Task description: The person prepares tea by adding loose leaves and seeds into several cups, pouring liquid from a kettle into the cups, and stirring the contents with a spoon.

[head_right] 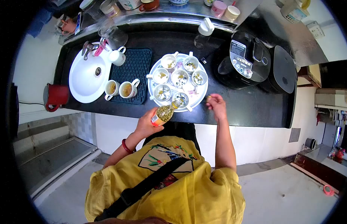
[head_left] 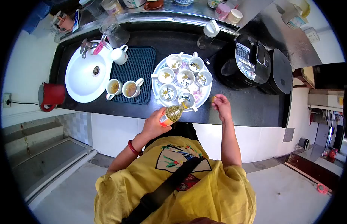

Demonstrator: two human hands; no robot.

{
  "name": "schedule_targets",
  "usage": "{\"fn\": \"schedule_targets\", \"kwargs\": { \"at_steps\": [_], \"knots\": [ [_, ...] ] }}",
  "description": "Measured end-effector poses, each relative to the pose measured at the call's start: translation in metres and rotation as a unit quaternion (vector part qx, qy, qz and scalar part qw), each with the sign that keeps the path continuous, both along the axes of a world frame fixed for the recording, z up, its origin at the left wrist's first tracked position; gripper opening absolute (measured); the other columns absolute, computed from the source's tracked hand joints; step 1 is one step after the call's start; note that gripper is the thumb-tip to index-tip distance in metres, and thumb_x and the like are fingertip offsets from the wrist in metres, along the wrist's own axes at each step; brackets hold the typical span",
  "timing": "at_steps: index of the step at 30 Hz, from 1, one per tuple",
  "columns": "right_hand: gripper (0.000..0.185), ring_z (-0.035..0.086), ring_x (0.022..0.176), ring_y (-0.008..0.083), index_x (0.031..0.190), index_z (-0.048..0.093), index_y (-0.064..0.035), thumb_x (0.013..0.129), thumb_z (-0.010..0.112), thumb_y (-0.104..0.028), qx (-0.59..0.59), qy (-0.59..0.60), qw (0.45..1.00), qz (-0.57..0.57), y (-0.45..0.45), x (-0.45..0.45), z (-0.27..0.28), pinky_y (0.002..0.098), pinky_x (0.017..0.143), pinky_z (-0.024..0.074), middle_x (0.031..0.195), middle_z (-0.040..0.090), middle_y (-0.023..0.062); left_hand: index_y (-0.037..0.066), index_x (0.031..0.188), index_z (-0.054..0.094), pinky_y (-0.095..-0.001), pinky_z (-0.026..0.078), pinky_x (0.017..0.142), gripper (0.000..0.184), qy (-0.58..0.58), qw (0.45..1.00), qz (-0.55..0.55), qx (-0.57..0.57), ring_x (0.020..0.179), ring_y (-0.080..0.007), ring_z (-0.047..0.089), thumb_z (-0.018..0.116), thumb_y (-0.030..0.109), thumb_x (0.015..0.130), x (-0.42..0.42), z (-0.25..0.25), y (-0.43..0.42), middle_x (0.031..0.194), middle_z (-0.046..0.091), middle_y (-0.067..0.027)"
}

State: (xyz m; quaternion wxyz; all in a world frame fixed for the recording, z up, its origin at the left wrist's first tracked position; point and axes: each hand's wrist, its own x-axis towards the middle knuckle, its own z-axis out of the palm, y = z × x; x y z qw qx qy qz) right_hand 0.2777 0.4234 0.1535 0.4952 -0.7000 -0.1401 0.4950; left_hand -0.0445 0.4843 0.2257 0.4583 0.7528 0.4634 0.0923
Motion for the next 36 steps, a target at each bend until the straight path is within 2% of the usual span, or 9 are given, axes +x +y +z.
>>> {"fn": "schedule_targets", "kwargs": {
  "at_steps": [3,6,9,16,20,25,28,33,36],
  "knots": [
    [0.028,0.058,0.071,0.0095,0.107,0.056,-0.0041,0.08,0.06,-0.003,0.092,0.084,0.985,0.121,0.016,-0.045,0.067,0.0217,0.059,0.047,0.086,0.062,0.0039,0.005,0.121,0.043,-0.0349,0.043,0.087,0.076,-0.016,1.0,0.012,0.001,0.101,-0.029,0.055,0.078,0.019,0.055,-0.002,-0.007,-0.001,0.11,0.055,-0.0144],
    [0.028,0.057,0.076,0.0058,0.106,0.059,-0.0051,0.078,0.061,-0.002,0.126,0.024,0.958,0.255,0.03,-0.063,0.083,0.0196,0.067,0.0476,0.093,0.062,0.0012,0.004,0.122,0.042,-0.0343,0.043,0.087,0.077,-0.01,1.0,0.013,0.001,0.102,-0.028,0.055,0.078,0.018,0.055,0.001,0.001,0.001,0.111,0.055,-0.0143],
    [0.029,0.057,0.078,0.0069,0.107,0.059,-0.0043,0.078,0.06,0.003,0.152,-0.028,0.942,0.297,0.045,-0.078,0.104,0.0212,0.072,0.0482,0.09,0.062,0.0008,0.004,0.122,0.042,-0.0345,0.043,0.087,0.078,-0.017,1.0,0.008,-0.001,0.102,-0.0281,0.055,0.079,0.018,0.055,-0.001,0.008,0.003,0.111,0.055,-0.0148],
    [0.027,0.055,0.095,0.0112,0.099,0.06,-0.0028,0.076,0.058,0.009,0.195,-0.044,0.904,0.378,0.058,-0.089,0.108,0.0242,0.082,0.0477,0.109,0.056,0.0043,0.002,0.124,0.04,-0.0324,0.042,0.088,0.081,-0.065,0.997,0.012,-0.046,0.103,-0.0261,0.054,0.078,0.017,0.055,-0.018,0.01,0.012,0.112,0.055,-0.0153],
    [0.026,0.055,0.101,0.0159,0.093,0.059,-0.0032,0.072,0.058,0.012,0.245,-0.123,0.861,0.428,0.068,-0.1,0.122,0.0268,0.084,0.0477,0.108,0.057,0.0064,0.0,0.125,0.04,-0.0285,0.041,0.088,0.081,-0.152,0.969,-0.002,-0.194,0.101,-0.0183,0.053,0.078,0.014,0.055,-0.031,0.019,0.024,0.111,0.055,-0.0106],
    [0.024,0.056,0.099,0.0187,0.09,0.059,-0.0036,0.071,0.059,0.011,0.283,-0.231,0.803,0.471,0.079,-0.111,0.132,0.0285,0.082,0.0481,0.106,0.058,0.006,-0.002,0.124,0.04,-0.0268,0.041,0.087,0.078,-0.178,0.945,-0.029,-0.272,0.099,-0.0141,0.051,0.077,0.007,0.055,-0.05,0.022,0.042,0.11,0.054,-0.0069],
    [0.017,0.058,0.096,0.0204,0.078,0.057,-0.0032,0.069,0.059,0.012,0.326,-0.247,0.777,0.478,0.085,-0.12,0.139,0.029,0.08,0.0488,0.101,0.06,0.0057,-0.001,0.124,0.04,-0.0268,0.041,0.088,0.078,-0.229,0.896,-0.043,-0.378,0.1,-0.0129,0.051,0.077,0.004,0.055,-0.06,0.025,0.054,0.11,0.054,-0.0056],
    [0.018,0.059,0.092,0.0202,0.084,0.059,-0.0038,0.069,0.062,0.007,0.342,-0.231,0.766,0.492,0.102,-0.134,0.164,0.0286,0.077,0.0494,0.098,0.06,0.0056,0.0,0.124,0.041,-0.0265,0.039,0.09,0.08,-0.339,0.797,-0.081,-0.493,0.1,-0.012,0.05,0.079,0.002,0.053,-0.074,0.023,0.068,0.111,0.054,-0.0042],
    [0.021,0.06,0.086,0.0204,0.092,0.06,-0.0051,0.072,0.065,0.0,0.288,-0.263,0.763,0.516,0.112,-0.14,0.178,0.0294,0.072,0.0497,0.097,0.06,0.0064,0.0,0.125,0.04,-0.0265,0.039,0.09,0.08,-0.31,0.836,-0.091,-0.444,0.1,-0.0123,0.05,0.078,0.002,0.054,-0.081,0.024,0.075,0.111,0.054,-0.0047]
  ]
}}
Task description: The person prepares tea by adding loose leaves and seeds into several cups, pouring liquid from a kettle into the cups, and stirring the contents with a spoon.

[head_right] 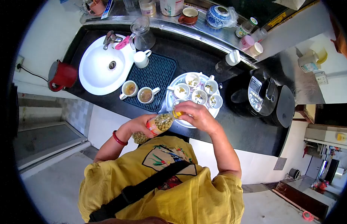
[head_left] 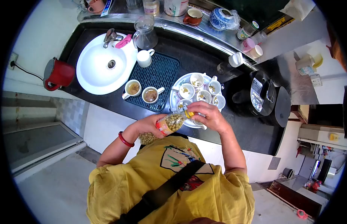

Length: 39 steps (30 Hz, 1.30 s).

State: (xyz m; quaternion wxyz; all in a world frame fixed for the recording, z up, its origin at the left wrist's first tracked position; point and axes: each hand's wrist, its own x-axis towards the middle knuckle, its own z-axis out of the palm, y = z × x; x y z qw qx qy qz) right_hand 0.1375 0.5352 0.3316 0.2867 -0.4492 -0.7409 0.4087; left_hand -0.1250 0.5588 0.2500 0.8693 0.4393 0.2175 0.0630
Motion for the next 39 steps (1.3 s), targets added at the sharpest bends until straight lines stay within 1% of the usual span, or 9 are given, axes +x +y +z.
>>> {"fn": "schedule_targets", "kwargs": {
  "at_steps": [6,10,17,19,21,29,33,37,39],
  "knots": [
    [0.027,0.06,0.059,0.0291,0.092,0.059,-0.0099,0.083,0.056,-0.035,0.051,-0.165,0.981,-0.087,0.012,-0.021,-0.018,0.0373,0.054,0.0472,0.062,0.06,0.0125,-0.002,0.126,0.038,-0.0265,0.04,0.088,0.081,0.087,0.988,0.019,0.124,0.097,-0.0127,0.051,0.078,0.008,0.056,-0.009,0.006,0.01,0.109,0.055,-0.0062],
    [0.037,0.06,0.06,0.032,0.099,0.056,-0.0077,0.083,0.054,-0.041,-0.059,-0.179,0.98,-0.069,0.025,-0.025,0.007,0.0403,0.058,0.0459,0.062,0.059,0.0144,-0.003,0.126,0.037,-0.0269,0.041,0.087,0.083,0.078,0.982,0.025,0.168,0.098,-0.0132,0.051,0.08,0.014,0.056,-0.015,0.008,0.021,0.109,0.054,-0.0078],
    [0.035,0.054,0.052,0.0184,0.098,0.057,-0.0091,0.08,0.06,-0.038,-0.057,-0.275,0.959,-0.029,0.043,-0.018,0.013,0.0301,0.054,0.0428,0.056,0.054,0.0062,-0.002,0.126,0.038,-0.0274,0.039,0.09,0.083,0.103,0.967,0.008,0.235,0.102,-0.0152,0.05,0.079,0.018,0.057,-0.015,0.021,0.043,0.114,0.053,-0.0095],
    [0.036,0.057,0.058,0.0269,0.094,0.059,-0.0081,0.079,0.061,-0.041,-0.08,-0.291,0.952,-0.041,0.045,-0.016,0.026,0.0343,0.058,0.0448,0.062,0.056,0.0102,-0.002,0.126,0.037,-0.0275,0.039,0.09,0.084,0.112,0.954,-0.004,0.277,0.103,-0.0157,0.051,0.078,0.02,0.057,-0.013,0.022,0.05,0.113,0.053,-0.0099],
    [0.035,0.058,0.059,0.0286,0.085,0.062,-0.0072,0.079,0.06,-0.041,-0.078,-0.083,0.991,-0.074,0.044,-0.014,0.042,0.0351,0.059,0.0451,0.061,0.058,0.0124,-0.003,0.127,0.036,-0.0292,0.039,0.09,0.089,0.099,0.965,0.01,0.241,0.104,-0.0165,0.051,0.082,0.024,0.056,-0.009,0.03,0.053,0.114,0.053,-0.0107],
    [0.046,0.057,0.056,0.0309,0.071,0.058,-0.0001,0.084,0.054,-0.044,-0.048,-0.227,0.968,-0.098,0.06,0.004,0.05,0.0384,0.055,0.0434,0.059,0.057,0.0161,0.0,0.124,0.04,-0.0315,0.042,0.088,0.08,0.135,0.895,0.121,0.408,0.102,-0.0216,0.054,0.078,0.019,0.057,0.026,0.029,0.048,0.111,0.054,-0.0127],
    [0.049,0.06,0.062,0.0322,0.081,0.061,0.0002,0.081,0.055,-0.048,-0.101,-0.149,0.978,-0.104,0.067,0.013,0.049,0.0383,0.059,0.046,0.065,0.059,0.0173,0.003,0.123,0.041,-0.0346,0.043,0.088,0.077,0.205,0.831,0.16,0.492,0.104,-0.0257,0.054,0.078,0.021,0.057,0.041,0.035,0.051,0.114,0.053,-0.0144],
    [0.043,0.059,0.059,0.0205,0.088,0.059,0.0007,0.078,0.064,-0.041,0.006,-0.165,0.98,-0.115,0.086,0.021,0.057,0.0323,0.057,0.0465,0.07,0.06,0.014,0.001,0.127,0.035,-0.0364,0.042,0.089,0.083,0.175,0.806,0.219,0.522,0.103,-0.0315,0.052,0.076,0.026,0.06,0.062,0.05,0.056,0.113,0.05,-0.0187],
    [0.032,0.061,0.062,0.0247,0.084,0.06,0.0003,0.077,0.064,-0.031,0.053,-0.189,0.97,-0.142,0.102,0.026,0.074,0.0333,0.057,0.0466,0.069,0.06,0.0166,-0.001,0.129,0.03,-0.0367,0.039,0.092,0.087,0.157,0.811,0.221,0.518,0.109,-0.0322,0.047,0.076,0.026,0.061,0.068,0.059,0.062,0.119,0.045,-0.0204]
  ]
}}
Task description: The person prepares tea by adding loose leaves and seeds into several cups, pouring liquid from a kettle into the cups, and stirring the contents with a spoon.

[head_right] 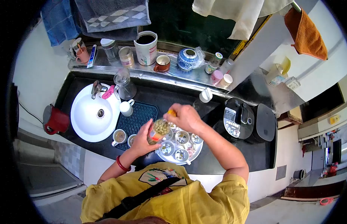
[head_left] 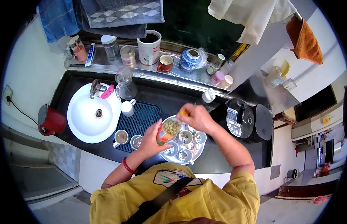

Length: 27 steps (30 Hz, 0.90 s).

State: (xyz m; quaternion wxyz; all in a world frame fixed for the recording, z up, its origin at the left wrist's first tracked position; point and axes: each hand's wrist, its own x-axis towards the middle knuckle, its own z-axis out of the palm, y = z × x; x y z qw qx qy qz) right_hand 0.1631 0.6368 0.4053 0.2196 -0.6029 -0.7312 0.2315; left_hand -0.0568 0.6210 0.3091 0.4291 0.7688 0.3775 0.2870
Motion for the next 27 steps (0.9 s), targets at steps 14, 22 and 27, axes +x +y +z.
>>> {"fn": "schedule_targets", "kwargs": {
  "at_steps": [14,22,27],
  "knots": [
    [0.041,0.061,0.076,0.0377,0.083,0.059,0.0022,0.078,0.054,-0.038,0.187,-0.278,0.913,-0.234,0.163,0.15,0.042,0.0443,0.067,0.0489,0.078,0.061,0.0253,0.003,0.096,0.059,-0.0261,0.047,0.069,0.027,-0.062,0.973,0.18,-0.133,0.077,-0.0155,0.06,0.069,0.008,0.072,-0.044,-0.075,-0.023,0.085,0.062,-0.0074],
    [0.048,0.059,0.088,0.0366,0.094,0.059,-0.001,0.079,0.053,-0.046,0.122,-0.274,0.899,-0.319,0.224,0.191,0.015,0.043,0.076,0.0474,0.093,0.062,0.0219,0.002,0.096,0.06,-0.0286,0.05,0.069,0.023,0.008,0.982,0.181,-0.056,0.077,-0.018,0.063,0.067,0.006,0.074,-0.03,-0.059,-0.018,0.085,0.063,-0.0102],
    [0.057,0.057,0.097,0.0343,0.102,0.057,-0.0015,0.077,0.054,-0.052,0.077,-0.243,0.924,-0.286,0.244,0.215,0.017,0.042,0.082,0.0452,0.1,0.061,0.0201,0.003,0.091,0.062,-0.0313,0.049,0.066,0.02,0.04,0.982,0.174,-0.055,0.074,-0.0248,0.061,0.066,0.013,0.075,-0.032,-0.046,-0.023,0.084,0.061,-0.0119]
  ]
}}
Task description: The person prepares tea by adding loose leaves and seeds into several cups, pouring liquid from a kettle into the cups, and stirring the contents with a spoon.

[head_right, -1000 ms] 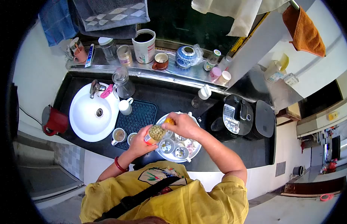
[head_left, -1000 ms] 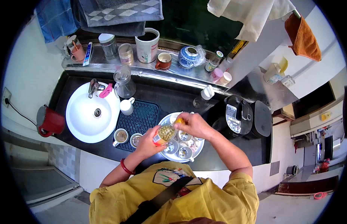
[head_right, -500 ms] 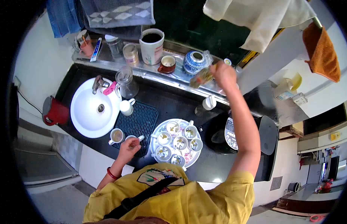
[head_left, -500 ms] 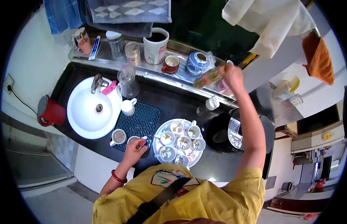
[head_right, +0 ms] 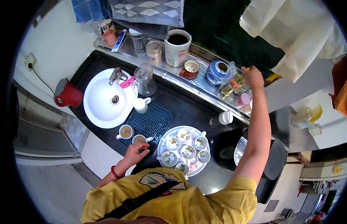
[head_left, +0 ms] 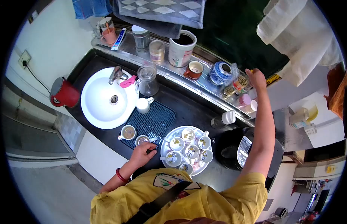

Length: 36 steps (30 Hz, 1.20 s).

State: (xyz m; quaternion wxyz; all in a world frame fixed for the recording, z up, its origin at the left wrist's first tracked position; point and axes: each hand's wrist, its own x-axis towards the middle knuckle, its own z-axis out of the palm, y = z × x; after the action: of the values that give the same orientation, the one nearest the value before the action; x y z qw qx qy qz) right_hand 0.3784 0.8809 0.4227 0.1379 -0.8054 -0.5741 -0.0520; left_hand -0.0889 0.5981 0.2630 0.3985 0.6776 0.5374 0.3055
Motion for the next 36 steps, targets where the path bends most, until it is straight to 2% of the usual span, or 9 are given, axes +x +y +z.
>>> {"fn": "schedule_targets", "kwargs": {
  "at_steps": [7,11,13,15,17,19,21,33,36],
  "knots": [
    [0.055,0.06,0.087,0.0351,0.098,0.063,-0.0017,0.079,0.052,-0.052,-0.002,-0.103,0.994,-0.033,-0.014,-0.03,0.039,0.0422,0.075,0.047,0.09,0.063,0.0187,0.001,0.092,0.062,-0.0269,0.049,0.067,0.019,-0.04,0.999,-0.013,-0.024,0.076,-0.0177,0.062,0.066,0.009,0.076,-0.02,-0.021,0.005,0.083,0.062,-0.0096],
    [0.03,0.064,0.072,0.0285,0.087,0.066,-0.0037,0.079,0.06,-0.032,0.086,0.018,0.993,0.081,-0.002,-0.075,0.048,0.0372,0.065,0.0483,0.077,0.065,0.0151,0.0,0.092,0.062,-0.0258,0.05,0.064,0.018,-0.111,0.993,-0.043,-0.024,0.073,-0.0161,0.062,0.065,0.01,0.077,-0.035,-0.021,0.024,0.083,0.062,-0.0087],
    [0.02,0.061,0.061,0.0179,0.087,0.066,-0.0028,0.078,0.061,-0.021,0.027,0.184,0.975,0.119,0.017,-0.115,0.048,0.0318,0.06,0.0473,0.07,0.064,0.0112,0.0,0.09,0.062,-0.0258,0.049,0.064,0.016,-0.116,0.99,-0.05,-0.058,0.073,-0.0152,0.062,0.065,0.009,0.078,-0.048,-0.012,0.037,0.081,0.062,-0.0082],
    [0.015,0.054,0.054,0.0103,0.086,0.065,-0.0019,0.078,0.06,-0.014,0.003,0.19,0.963,0.19,0.037,-0.167,0.051,0.03,0.055,0.0456,0.065,0.061,0.0073,0.001,0.088,0.062,-0.0292,0.049,0.063,0.016,-0.129,0.989,-0.053,-0.049,0.072,-0.0216,0.061,0.065,0.013,0.076,-0.064,-0.017,0.049,0.082,0.062,-0.0102],
    [0.021,0.051,0.057,0.0075,0.096,0.064,-0.0032,0.082,0.059,-0.018,-0.041,0.329,0.918,0.216,0.077,-0.197,0.027,0.0231,0.054,0.0429,0.07,0.059,0.0024,0.001,0.087,0.061,-0.0249,0.049,0.064,0.011,-0.11,0.991,-0.069,-0.01,0.073,-0.0147,0.061,0.063,0.007,0.078,-0.083,-0.017,0.062,0.08,0.062,-0.0072],
    [0.027,0.055,0.072,0.011,0.107,0.061,-0.0092,0.086,0.055,-0.026,-0.152,0.128,0.935,0.293,0.106,-0.238,0.033,0.026,0.064,0.0458,0.086,0.061,0.0037,0.001,0.085,0.062,-0.0253,0.048,0.063,0.01,-0.124,0.991,-0.054,-0.013,0.072,-0.0159,0.061,0.064,0.007,0.077,-0.098,-0.02,0.072,0.081,0.062,-0.0078],
    [0.027,0.055,0.072,0.0111,0.106,0.061,-0.0091,0.086,0.055,-0.026,-0.182,0.017,0.936,0.302,0.129,-0.266,0.023,0.026,0.064,0.0457,0.086,0.061,0.0036,0.003,0.085,0.062,-0.0296,0.047,0.059,0.013,-0.133,0.991,-0.013,-0.012,0.069,-0.0213,0.06,0.064,0.011,0.075,-0.116,-0.009,0.081,0.081,0.062,-0.0093],
    [0.025,0.054,0.074,0.0114,0.104,0.061,-0.009,0.086,0.054,-0.025,-0.142,0.047,0.976,0.159,0.18,-0.291,-0.025,0.0262,0.065,0.0452,0.087,0.061,0.0035,0.002,0.084,0.063,-0.0247,0.048,0.061,0.01,-0.154,0.985,0.056,-0.061,0.067,-0.0155,0.06,0.065,0.004,0.074,-0.159,-0.032,0.11,0.077,0.061,-0.0073],
    [0.025,0.054,0.075,0.0114,0.104,0.061,-0.0089,0.086,0.054,-0.025,-0.128,0.063,0.978,0.149,0.184,-0.291,-0.03,0.0263,0.065,0.045,0.087,0.06,0.0034,0.003,0.082,0.063,-0.0252,0.045,0.055,0.009,-0.154,0.985,0.064,-0.043,0.062,-0.0159,0.057,0.065,0.006,0.074,-0.16,-0.031,0.118,0.074,0.061,-0.0067]
  ]
}}
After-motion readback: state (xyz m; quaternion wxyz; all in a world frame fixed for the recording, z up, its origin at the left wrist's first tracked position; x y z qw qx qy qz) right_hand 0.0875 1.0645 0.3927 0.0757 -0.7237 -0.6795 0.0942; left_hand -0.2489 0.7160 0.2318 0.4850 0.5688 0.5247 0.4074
